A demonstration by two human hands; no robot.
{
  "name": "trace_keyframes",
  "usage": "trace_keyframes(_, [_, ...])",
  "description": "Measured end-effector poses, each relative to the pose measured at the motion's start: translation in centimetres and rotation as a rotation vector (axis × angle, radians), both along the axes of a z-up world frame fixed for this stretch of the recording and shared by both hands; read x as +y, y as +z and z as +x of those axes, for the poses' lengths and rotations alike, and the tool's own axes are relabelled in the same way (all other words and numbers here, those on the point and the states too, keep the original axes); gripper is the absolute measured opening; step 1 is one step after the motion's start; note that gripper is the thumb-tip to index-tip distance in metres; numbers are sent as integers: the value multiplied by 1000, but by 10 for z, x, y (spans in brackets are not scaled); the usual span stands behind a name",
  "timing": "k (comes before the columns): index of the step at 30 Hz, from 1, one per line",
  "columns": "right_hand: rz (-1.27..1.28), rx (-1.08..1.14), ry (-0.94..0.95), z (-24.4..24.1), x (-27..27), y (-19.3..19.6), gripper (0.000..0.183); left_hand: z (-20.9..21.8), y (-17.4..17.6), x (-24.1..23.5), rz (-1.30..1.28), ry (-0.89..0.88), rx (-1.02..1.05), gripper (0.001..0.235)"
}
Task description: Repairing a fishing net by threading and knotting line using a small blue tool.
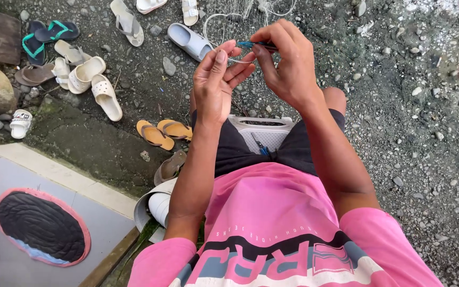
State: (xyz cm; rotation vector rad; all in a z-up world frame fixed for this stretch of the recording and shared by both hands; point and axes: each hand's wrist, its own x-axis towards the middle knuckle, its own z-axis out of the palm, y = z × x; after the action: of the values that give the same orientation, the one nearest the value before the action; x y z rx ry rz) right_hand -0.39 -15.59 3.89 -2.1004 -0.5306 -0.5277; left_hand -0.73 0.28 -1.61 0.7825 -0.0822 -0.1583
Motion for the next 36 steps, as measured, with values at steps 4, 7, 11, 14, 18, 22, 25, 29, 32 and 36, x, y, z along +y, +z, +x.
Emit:
trace_keyframes(4, [81,12,71,8,3,-4,4,1,1,0,48,16,10,22])
trace_keyframes(7, [223,146,120,8,0,-12,4,0,-2,0,51,49,-39,18])
trace_keyframes(11, [295,206,144,8,-2,-14,6,0,-1,0,52,84,-63,15])
trace_keyframes(14, [294,205,138,8,-1,-12,12,-1,0,2,28,90,-78,11])
trace_keyframes(18, [169,99,114,11,2,-7,5,-3,1,7,41,90,-79,10])
trace_keyframes(22, [74,42,160,14,7,-8,10,-7,-1,12,56,52,-23,10])
trace_keyframes(25, [148,80,229,13,8,-7,9,-9,0,12,54,52,-23,11])
trace_keyframes(29, [217,105,252,10,7,-11,8,-10,3,14,58,42,-46,12])
trace_keyframes(32, [225,102,243,10,6,-11,9,-9,5,13,57,16,-63,14])
trace_keyframes(36, [160,17,252,10,11,-9,14,-8,-2,6,114,24,-38,18])
